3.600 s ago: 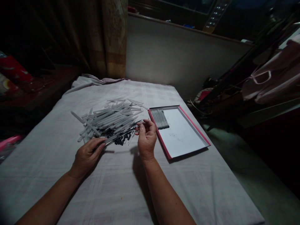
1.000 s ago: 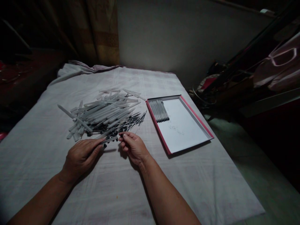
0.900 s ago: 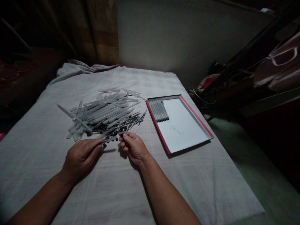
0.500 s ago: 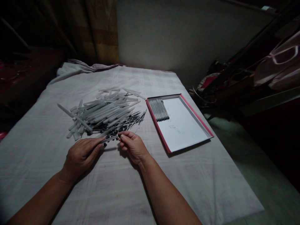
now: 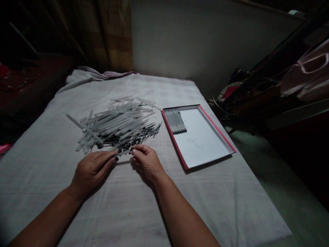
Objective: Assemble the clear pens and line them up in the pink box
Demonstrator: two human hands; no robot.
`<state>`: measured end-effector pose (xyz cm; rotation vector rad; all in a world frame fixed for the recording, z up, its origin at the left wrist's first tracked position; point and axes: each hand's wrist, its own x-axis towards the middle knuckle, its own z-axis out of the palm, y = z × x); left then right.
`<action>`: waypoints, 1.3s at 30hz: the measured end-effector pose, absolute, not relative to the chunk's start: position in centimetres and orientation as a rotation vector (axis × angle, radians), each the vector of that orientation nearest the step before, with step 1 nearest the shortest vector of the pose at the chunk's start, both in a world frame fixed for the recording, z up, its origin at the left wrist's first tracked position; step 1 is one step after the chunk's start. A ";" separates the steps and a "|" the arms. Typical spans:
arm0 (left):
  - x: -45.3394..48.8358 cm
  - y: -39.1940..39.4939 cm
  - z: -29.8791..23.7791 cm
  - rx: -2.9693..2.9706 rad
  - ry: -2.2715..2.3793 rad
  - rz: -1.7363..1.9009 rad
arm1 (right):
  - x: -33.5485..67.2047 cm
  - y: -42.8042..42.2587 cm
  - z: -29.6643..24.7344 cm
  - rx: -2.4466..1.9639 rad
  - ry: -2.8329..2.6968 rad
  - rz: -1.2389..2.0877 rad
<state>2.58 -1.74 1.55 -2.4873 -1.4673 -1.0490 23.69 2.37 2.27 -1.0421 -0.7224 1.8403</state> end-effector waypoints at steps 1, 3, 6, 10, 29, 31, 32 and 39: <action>2.5 -1.7 1.5 -2.487 -1.471 -1.048 | 23.7 2.3 2.2 -1.053 -0.785 1.795; 2.5 -1.7 1.4 -2.486 -1.478 -1.044 | 23.8 2.3 2.0 -1.074 -0.923 1.684; 2.5 -1.7 1.5 -2.487 -1.481 -1.057 | 24.0 2.2 1.6 -1.109 -1.111 1.512; 2.6 -1.7 1.6 -2.489 -1.478 -1.069 | 24.3 2.2 1.2 -1.112 -1.366 1.245; 2.7 -1.7 1.8 -2.479 -1.499 -1.018 | 25.0 1.8 1.7 -1.161 -1.738 1.082; 2.7 -1.7 1.9 -2.481 -1.504 -1.015 | 25.0 1.7 1.8 -1.157 -1.724 1.095; 2.7 -1.7 1.9 -2.486 -1.507 -1.015 | 25.0 1.7 1.7 -1.157 -1.720 1.097; 2.6 -1.6 1.6 -2.494 -1.509 -1.009 | 25.0 1.9 1.3 -1.154 -1.729 1.127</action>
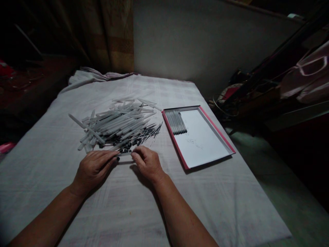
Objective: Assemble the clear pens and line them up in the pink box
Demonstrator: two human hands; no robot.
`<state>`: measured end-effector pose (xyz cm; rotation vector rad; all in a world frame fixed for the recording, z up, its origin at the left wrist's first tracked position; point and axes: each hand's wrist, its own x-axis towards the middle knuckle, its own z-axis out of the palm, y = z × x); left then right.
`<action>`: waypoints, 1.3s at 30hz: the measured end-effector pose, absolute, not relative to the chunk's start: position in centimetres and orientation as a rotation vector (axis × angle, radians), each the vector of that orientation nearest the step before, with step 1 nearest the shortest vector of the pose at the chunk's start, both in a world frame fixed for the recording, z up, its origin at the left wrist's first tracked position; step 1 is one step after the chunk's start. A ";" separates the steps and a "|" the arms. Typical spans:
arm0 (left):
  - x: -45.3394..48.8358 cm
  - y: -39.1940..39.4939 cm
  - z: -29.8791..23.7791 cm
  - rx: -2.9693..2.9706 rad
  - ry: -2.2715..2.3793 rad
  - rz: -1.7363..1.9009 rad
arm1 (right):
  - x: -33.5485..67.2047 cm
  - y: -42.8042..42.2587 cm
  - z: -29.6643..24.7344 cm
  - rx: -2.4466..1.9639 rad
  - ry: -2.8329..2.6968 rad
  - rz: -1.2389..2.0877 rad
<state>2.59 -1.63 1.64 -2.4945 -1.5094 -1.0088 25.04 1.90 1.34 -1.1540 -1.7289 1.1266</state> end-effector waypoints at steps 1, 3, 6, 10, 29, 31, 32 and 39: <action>2.6 -1.6 1.6 -2.495 -1.517 -1.003 | 25.1 1.9 1.4 -1.148 -1.718 1.136; 2.6 -1.7 1.6 -2.496 -1.545 -0.989 | 25.1 1.9 1.5 -1.145 -1.692 1.149; 2.7 -1.7 1.6 -2.491 -1.557 -0.989 | 25.2 1.8 1.5 -1.157 -1.683 1.161; 2.7 -1.7 1.6 -2.497 -1.562 -0.996 | 25.2 1.9 1.1 -1.170 -1.676 1.185; 2.5 -1.7 1.3 -2.507 -1.573 -1.010 | 25.1 1.9 1.6 -1.104 -1.727 1.150; 2.5 -1.7 1.3 -2.509 -1.560 -1.018 | 25.1 1.9 1.7 -1.115 -1.756 1.122; 2.5 -1.7 1.4 -2.511 -1.549 -1.025 | 25.1 1.9 1.7 -1.120 -1.768 1.096; 2.5 -1.6 1.6 -2.503 -1.511 -1.098 | 25.1 1.9 1.7 -1.074 -1.797 1.101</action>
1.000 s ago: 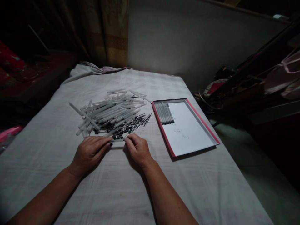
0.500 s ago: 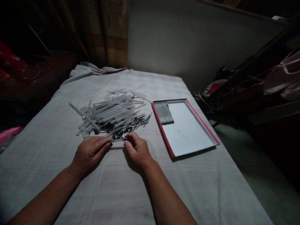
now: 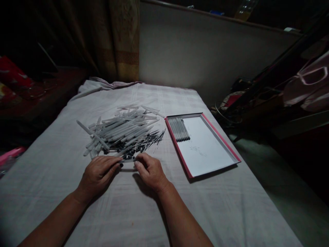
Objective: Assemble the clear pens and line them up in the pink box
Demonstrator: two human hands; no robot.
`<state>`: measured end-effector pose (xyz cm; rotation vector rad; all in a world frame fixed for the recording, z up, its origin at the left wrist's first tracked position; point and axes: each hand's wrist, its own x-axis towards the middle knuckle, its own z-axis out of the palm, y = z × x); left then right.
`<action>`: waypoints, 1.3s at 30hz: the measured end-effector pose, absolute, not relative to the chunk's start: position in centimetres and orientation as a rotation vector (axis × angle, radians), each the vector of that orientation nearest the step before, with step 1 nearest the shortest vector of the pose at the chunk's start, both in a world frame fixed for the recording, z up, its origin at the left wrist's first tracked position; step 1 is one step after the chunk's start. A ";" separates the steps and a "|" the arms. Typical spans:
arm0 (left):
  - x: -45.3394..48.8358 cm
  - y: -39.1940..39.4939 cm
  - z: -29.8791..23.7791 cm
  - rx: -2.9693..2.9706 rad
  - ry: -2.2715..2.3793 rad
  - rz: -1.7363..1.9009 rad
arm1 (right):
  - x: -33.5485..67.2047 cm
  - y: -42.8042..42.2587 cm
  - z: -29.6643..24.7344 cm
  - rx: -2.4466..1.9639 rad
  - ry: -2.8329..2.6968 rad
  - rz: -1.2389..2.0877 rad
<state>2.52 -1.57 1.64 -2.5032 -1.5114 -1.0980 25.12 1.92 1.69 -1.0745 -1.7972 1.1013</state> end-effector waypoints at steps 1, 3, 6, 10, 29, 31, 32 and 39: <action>2.5 -1.6 1.7 -2.503 -1.512 -1.112 | 25.1 1.9 1.7 -1.061 -1.802 1.092; 2.5 -1.5 1.7 -2.503 -1.510 -1.129 | 25.2 1.9 1.6 -1.051 -1.803 1.057; 2.5 -1.5 1.7 -2.507 -1.493 -1.126 | 25.1 2.0 1.5 -1.063 -1.805 1.031; 2.5 -1.5 1.7 -2.506 -1.468 -1.127 | 25.0 2.0 1.5 -1.091 -1.856 1.012; 2.4 -1.3 1.3 -2.512 -1.434 -1.112 | 24.8 2.1 0.8 -1.154 -1.889 0.982; 2.6 -1.3 1.2 -2.523 -1.426 -1.097 | 24.7 2.1 0.9 -1.130 -1.881 1.038; 2.7 -1.4 1.2 -2.535 -1.419 -1.085 | 24.6 2.1 0.9 -1.113 -1.888 1.053; 0.5 -0.5 1.3 -2.287 -1.744 -1.040 | 24.7 2.4 0.4 -1.141 -1.816 0.979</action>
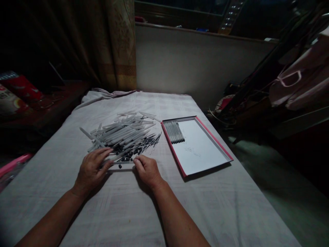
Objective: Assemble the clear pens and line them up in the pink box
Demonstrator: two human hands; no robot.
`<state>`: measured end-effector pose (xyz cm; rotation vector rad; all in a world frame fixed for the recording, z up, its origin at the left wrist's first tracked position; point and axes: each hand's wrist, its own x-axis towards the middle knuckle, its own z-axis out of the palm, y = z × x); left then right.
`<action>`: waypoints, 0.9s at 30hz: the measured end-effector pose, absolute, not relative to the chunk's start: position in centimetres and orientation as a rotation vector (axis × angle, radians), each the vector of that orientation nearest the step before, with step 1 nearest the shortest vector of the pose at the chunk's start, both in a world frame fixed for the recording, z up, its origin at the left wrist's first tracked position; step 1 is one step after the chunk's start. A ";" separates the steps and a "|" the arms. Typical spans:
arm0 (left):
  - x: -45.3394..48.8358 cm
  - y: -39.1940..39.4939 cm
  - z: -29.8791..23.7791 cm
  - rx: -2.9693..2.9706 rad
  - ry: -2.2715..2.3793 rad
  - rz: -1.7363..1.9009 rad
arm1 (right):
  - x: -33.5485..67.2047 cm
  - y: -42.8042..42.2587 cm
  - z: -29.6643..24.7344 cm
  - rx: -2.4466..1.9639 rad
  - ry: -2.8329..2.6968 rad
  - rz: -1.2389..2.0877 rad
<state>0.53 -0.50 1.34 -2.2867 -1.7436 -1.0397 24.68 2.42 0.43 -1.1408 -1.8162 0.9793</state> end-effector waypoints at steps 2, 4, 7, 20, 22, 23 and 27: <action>-1.3 0.6 1.2 -2.015 -1.992 -1.044 | 24.7 2.6 0.3 -1.160 -1.758 0.991; -3.0 2.0 0.9 -1.872 -2.213 -0.977 | 24.6 2.7 0.4 -1.166 -1.729 1.007; -4.6 3.8 0.3 -1.897 -2.423 -0.849 | 24.6 2.8 0.5 -1.165 -1.706 1.013; -0.6 -0.7 -0.8 -2.087 -2.308 -1.107 | 24.6 2.8 -0.2 -1.172 -1.515 0.977; -0.4 -1.3 -0.4 -2.074 -2.292 -1.245 | 24.8 2.8 0.1 -1.201 -1.525 0.981; -0.3 -1.6 -0.2 -2.052 -2.285 -1.296 | 24.9 2.8 0.2 -1.217 -1.545 0.986; -0.7 -2.0 0.6 -2.017 -2.226 -1.308 | 25.4 2.7 0.7 -1.290 -1.636 0.987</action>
